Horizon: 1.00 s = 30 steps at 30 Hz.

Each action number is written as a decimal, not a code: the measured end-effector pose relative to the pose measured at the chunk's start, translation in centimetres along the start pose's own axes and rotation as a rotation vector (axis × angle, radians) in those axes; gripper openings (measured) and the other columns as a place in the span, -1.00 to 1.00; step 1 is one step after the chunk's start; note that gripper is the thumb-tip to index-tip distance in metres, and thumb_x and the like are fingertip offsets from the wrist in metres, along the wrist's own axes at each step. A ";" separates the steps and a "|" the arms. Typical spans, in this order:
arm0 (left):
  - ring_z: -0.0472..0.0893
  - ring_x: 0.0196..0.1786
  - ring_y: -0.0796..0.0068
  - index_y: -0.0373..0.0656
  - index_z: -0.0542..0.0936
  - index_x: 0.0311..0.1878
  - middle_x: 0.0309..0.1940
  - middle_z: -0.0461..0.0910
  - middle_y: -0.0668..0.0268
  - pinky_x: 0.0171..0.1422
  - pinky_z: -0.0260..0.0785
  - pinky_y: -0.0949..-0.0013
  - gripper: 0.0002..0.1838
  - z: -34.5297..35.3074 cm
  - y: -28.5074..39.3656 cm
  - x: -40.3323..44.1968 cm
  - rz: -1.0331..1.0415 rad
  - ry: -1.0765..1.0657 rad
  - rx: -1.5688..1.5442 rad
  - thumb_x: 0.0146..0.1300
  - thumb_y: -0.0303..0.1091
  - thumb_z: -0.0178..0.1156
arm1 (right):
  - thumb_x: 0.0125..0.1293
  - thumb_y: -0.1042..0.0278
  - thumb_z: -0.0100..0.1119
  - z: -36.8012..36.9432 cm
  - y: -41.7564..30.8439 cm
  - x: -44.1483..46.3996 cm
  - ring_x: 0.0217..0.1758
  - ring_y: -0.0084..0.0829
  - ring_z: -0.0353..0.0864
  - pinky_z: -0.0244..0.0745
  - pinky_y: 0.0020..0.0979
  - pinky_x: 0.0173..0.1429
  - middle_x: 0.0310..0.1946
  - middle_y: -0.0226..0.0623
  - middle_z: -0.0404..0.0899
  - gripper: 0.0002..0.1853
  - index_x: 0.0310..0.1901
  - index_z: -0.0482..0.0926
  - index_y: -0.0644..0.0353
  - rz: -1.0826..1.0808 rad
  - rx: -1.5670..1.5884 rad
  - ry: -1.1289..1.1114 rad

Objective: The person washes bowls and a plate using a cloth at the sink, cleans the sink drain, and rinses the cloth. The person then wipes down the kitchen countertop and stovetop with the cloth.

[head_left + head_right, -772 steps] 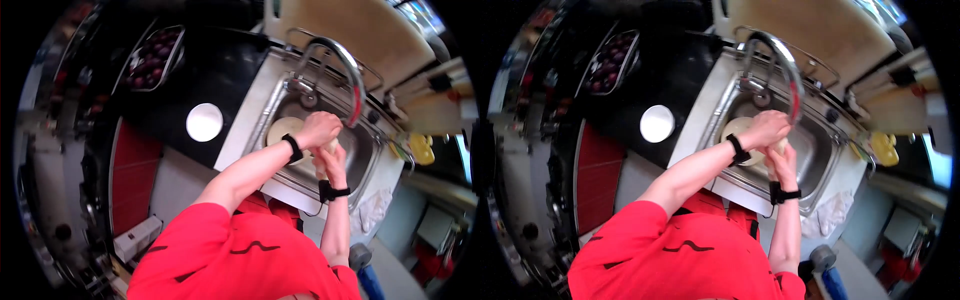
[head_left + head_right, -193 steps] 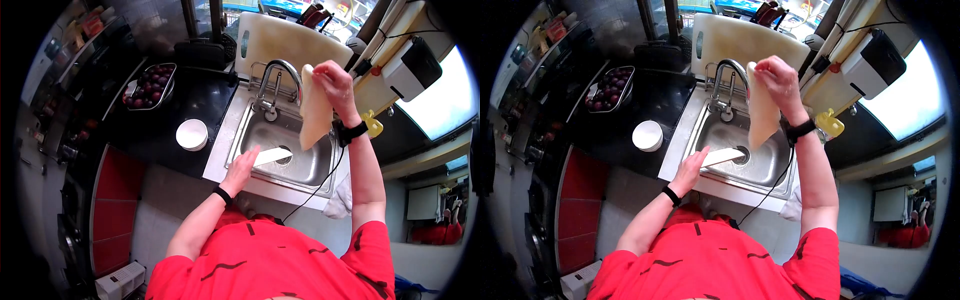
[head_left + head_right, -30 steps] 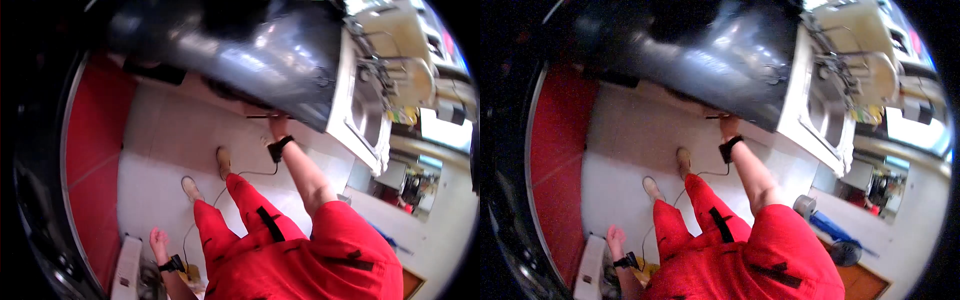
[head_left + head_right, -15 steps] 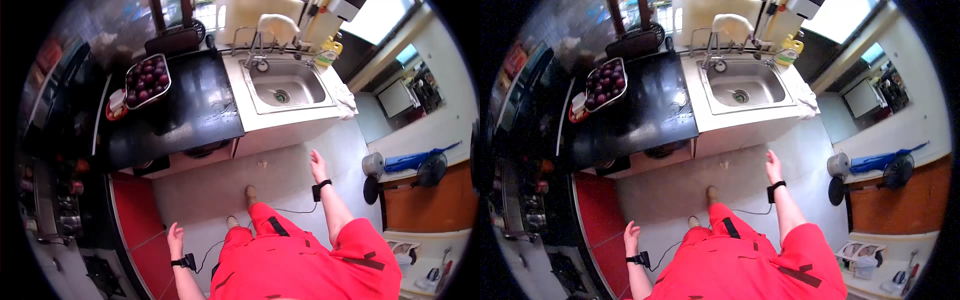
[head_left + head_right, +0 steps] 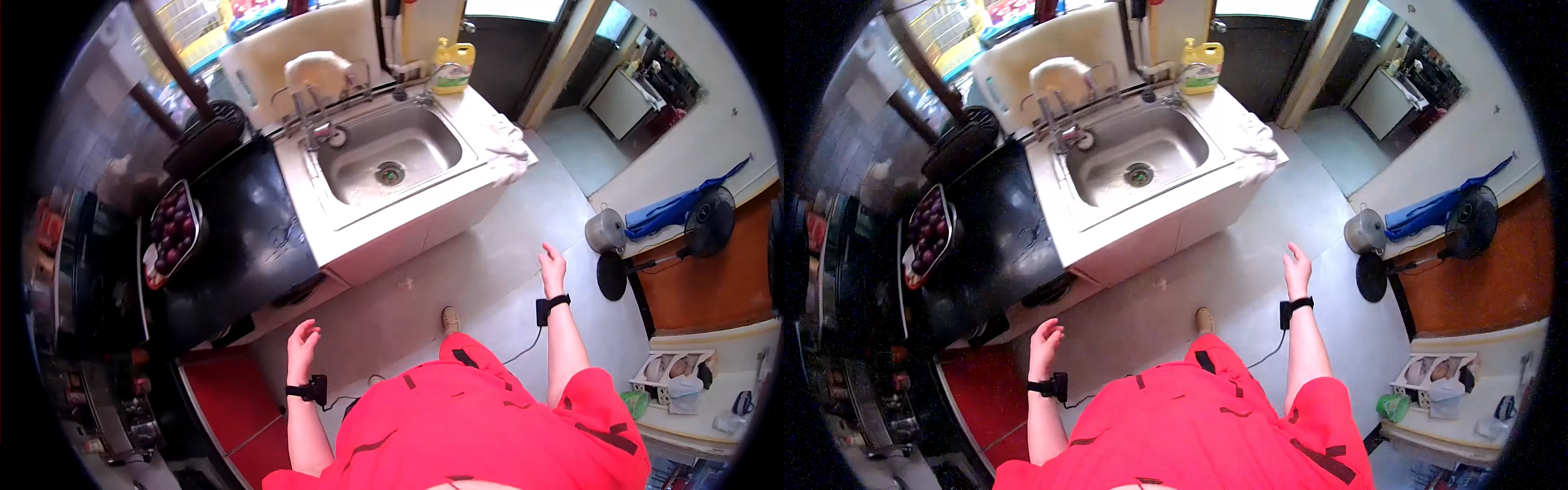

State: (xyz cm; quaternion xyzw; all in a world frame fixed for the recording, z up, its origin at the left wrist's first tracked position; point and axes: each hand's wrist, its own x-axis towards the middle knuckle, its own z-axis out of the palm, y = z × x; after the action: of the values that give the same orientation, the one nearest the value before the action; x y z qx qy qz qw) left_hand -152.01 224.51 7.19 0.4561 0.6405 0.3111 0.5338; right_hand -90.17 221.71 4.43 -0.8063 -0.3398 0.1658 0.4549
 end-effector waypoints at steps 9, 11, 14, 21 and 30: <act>0.57 -0.09 0.51 -0.27 0.47 0.15 -0.14 0.59 0.27 0.06 0.42 0.46 -0.63 13.4 11.7 4.0 0.004 -0.090 -0.084 0.26 -0.52 0.09 | 0.08 0.26 0.27 5.2 -8.4 20.2 0.40 -0.08 0.13 0.21 -0.15 0.36 0.31 -0.25 0.27 -0.45 0.17 0.46 -0.03 -0.433 -0.399 -0.204; 0.57 -0.09 0.51 -0.27 0.47 0.15 -0.12 0.59 0.25 0.07 0.42 0.45 -0.64 14.3 12.8 4.0 0.001 -0.091 -0.103 0.27 -0.52 0.10 | 0.06 0.20 0.30 7.3 -9.8 23.1 0.44 -0.03 0.04 0.20 -0.06 0.37 0.37 -0.28 0.17 -0.38 0.23 0.42 -0.13 -0.456 -0.463 -0.253; 0.57 -0.10 0.51 -0.28 0.47 0.16 -0.12 0.59 0.23 0.06 0.42 0.45 -0.63 14.2 14.4 3.9 -0.066 -0.057 -0.081 0.27 -0.52 0.09 | -0.06 0.02 0.40 11.7 -9.6 26.7 0.47 0.08 -0.10 0.08 0.30 0.32 0.46 -0.31 -0.04 -0.15 0.33 0.25 -0.36 -0.335 -0.710 -0.345; 0.57 -0.09 0.51 -0.28 0.45 0.17 -0.12 0.59 0.24 0.07 0.41 0.47 -0.63 13.9 16.0 7.5 -0.083 0.016 -0.153 0.29 -0.50 0.08 | 0.05 0.01 0.32 17.0 -8.5 28.8 0.52 0.12 -0.25 -0.05 0.33 0.36 0.50 -0.33 -0.16 -0.13 0.40 0.09 -0.46 -0.197 -0.798 -0.493; 0.56 -0.05 0.52 -0.28 0.42 0.20 -0.09 0.58 0.24 0.11 0.38 0.48 -0.61 15.0 16.5 13.7 -0.170 -0.102 -0.097 0.31 -0.45 0.07 | 0.22 0.02 0.17 22.9 -7.2 36.8 0.51 0.17 -0.26 -0.04 0.30 0.38 0.51 -0.37 -0.18 -0.23 0.40 0.01 -0.57 -0.218 -0.868 -0.482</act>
State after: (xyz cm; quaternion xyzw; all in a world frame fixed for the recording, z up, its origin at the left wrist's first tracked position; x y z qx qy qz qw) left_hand -133.57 242.19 12.80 0.3890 0.6329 0.2718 0.6118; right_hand -79.94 264.19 -0.06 -0.8196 -0.5550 0.1422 0.0014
